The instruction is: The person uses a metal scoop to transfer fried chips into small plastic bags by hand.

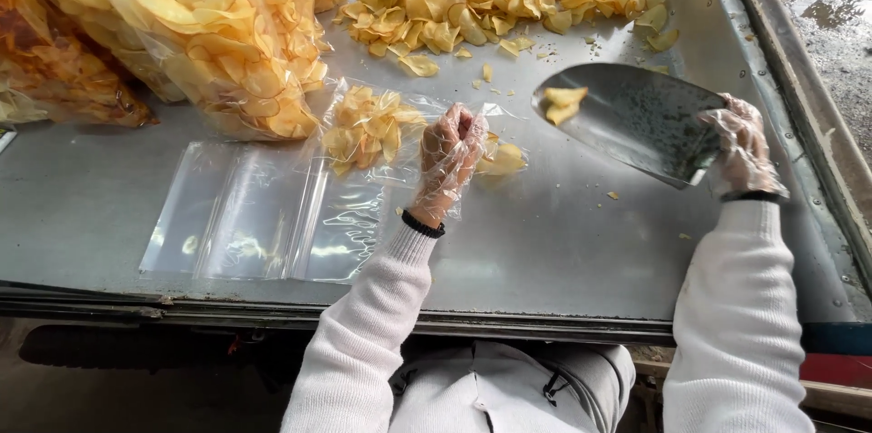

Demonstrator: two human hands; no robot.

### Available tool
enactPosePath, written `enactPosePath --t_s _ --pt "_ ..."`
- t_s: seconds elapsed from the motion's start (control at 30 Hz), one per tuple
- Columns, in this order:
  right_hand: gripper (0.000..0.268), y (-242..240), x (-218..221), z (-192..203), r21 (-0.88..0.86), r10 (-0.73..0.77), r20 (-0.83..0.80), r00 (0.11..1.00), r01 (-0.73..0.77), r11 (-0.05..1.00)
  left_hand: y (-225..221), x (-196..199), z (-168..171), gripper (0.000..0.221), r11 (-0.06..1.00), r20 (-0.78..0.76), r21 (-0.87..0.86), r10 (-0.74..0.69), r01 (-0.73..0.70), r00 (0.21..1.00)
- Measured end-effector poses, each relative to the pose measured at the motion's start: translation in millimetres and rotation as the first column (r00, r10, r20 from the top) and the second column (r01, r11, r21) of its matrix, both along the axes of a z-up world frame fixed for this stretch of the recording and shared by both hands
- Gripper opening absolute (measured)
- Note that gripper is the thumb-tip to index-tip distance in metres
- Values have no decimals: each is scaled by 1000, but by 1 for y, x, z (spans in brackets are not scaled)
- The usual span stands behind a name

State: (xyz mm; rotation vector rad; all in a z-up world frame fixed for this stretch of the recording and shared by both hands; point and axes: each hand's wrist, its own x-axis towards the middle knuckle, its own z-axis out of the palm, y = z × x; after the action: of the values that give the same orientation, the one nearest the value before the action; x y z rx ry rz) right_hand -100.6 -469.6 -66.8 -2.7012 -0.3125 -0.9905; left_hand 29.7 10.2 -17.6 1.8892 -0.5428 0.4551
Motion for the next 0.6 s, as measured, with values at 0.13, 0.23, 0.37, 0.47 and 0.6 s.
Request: enactPosePath --t_s 0.13,0.23,0.37,0.47,0.6 --pt "56 -10 -20 10 279 138 -180 974 -84 957 -5 -6 7 28 1000 -9 13 27 -27 1000" --pt "59 37 -24 18 705 374 -88 923 -207 678 -3 -17 18 29 999 85 -12 -30 31 996" --pt "53 118 -8 83 903 77 -335 939 297 309 -5 -16 8 22 989 96 50 -146 141 985" --pt "24 108 -30 51 703 356 50 933 -286 651 -6 -20 13 16 984 -43 65 -161 163 986" --pt "21 122 -31 76 763 332 40 942 -243 598 -5 -17 8 17 984 -9 117 -135 135 991"
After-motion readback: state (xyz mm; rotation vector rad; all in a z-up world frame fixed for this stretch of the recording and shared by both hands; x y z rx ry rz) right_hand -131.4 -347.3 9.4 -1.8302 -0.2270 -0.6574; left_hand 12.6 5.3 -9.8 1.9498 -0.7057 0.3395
